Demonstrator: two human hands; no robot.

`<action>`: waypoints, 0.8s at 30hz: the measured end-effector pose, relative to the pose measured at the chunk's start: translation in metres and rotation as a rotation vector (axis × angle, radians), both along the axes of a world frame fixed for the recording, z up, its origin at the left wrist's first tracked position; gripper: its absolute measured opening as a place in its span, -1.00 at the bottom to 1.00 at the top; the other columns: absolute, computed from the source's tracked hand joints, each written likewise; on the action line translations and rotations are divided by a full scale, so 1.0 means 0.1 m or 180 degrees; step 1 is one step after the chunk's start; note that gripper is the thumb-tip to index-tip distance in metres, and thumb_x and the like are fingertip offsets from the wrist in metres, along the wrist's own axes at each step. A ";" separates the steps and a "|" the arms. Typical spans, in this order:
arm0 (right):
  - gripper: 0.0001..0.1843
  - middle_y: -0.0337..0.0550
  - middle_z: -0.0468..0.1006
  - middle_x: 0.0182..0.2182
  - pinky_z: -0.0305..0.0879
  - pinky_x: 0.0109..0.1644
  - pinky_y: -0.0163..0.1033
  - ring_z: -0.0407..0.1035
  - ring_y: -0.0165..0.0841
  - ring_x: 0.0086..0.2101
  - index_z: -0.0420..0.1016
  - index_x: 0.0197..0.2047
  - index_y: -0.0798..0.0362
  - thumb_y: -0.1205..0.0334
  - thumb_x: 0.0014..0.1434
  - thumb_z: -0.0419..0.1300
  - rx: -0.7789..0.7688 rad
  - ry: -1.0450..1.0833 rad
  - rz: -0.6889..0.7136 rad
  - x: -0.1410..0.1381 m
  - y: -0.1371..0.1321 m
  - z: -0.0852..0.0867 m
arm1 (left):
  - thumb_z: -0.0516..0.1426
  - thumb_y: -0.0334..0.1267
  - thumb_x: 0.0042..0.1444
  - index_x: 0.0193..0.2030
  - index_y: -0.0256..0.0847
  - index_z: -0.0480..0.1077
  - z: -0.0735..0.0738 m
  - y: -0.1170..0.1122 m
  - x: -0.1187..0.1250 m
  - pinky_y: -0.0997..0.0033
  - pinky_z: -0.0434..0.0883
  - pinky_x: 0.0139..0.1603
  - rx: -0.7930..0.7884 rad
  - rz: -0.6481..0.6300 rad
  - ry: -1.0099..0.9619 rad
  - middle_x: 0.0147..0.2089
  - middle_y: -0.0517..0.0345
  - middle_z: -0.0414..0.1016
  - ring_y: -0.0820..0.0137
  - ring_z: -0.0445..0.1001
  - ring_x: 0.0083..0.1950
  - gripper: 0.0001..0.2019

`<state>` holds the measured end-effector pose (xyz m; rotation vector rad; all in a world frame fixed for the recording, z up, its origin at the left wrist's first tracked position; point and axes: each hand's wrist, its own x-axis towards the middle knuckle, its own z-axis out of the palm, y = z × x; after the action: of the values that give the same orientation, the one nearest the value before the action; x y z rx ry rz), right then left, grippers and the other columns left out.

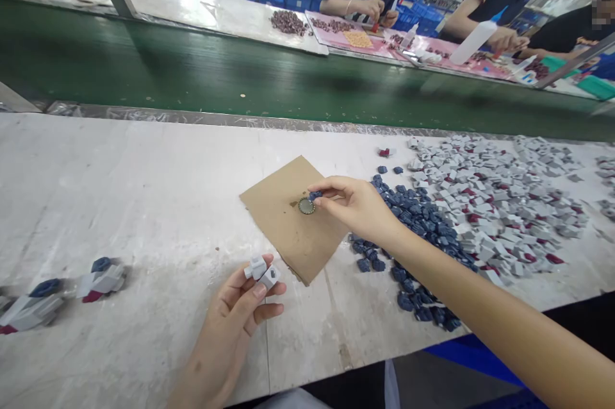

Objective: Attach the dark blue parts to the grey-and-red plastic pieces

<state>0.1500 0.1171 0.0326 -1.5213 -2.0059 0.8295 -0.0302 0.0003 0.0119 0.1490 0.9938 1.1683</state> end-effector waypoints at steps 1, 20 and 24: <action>-0.81 -0.11 0.58 -0.27 0.44 -0.22 -0.19 0.47 -0.28 -0.28 0.49 -0.22 0.06 0.26 0.06 0.17 0.0117 -0.0154 0.0002 0.00 0.00 0.00 | 0.19 -0.41 -0.06 -0.25 -0.20 0.52 0.00 0.00 0.00 0.61 0.50 -0.46 0.0001 -0.0008 0.0003 -0.40 0.23 0.54 0.48 0.52 -0.38 -0.81; -0.81 -0.09 0.59 -0.35 0.41 -0.31 -0.23 0.46 -0.31 -0.37 0.54 -0.26 0.10 0.37 0.15 0.09 0.1037 -0.1202 0.0845 -0.05 -0.02 -0.15 | 0.34 -0.31 -0.20 -0.39 -0.20 0.45 -0.08 -0.01 -0.04 0.61 0.45 -0.33 0.0215 -0.0224 -0.0223 -0.34 0.19 0.59 0.47 0.53 -0.29 -0.80; -0.80 -0.08 0.60 -0.27 0.44 -0.32 -0.20 0.48 -0.27 -0.33 0.56 -0.22 0.08 0.27 0.07 0.18 0.0425 -0.0486 0.0022 -0.10 -0.08 -0.02 | 0.32 -0.31 -0.17 -0.39 -0.19 0.42 -0.07 -0.02 -0.02 0.61 0.45 -0.33 0.0187 -0.0071 -0.0035 -0.33 0.20 0.59 0.47 0.53 -0.28 -0.81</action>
<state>0.1402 0.1095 0.0302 -1.5425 -2.1303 0.5845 -0.0324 -0.0016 0.0049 0.1998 0.9464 1.1774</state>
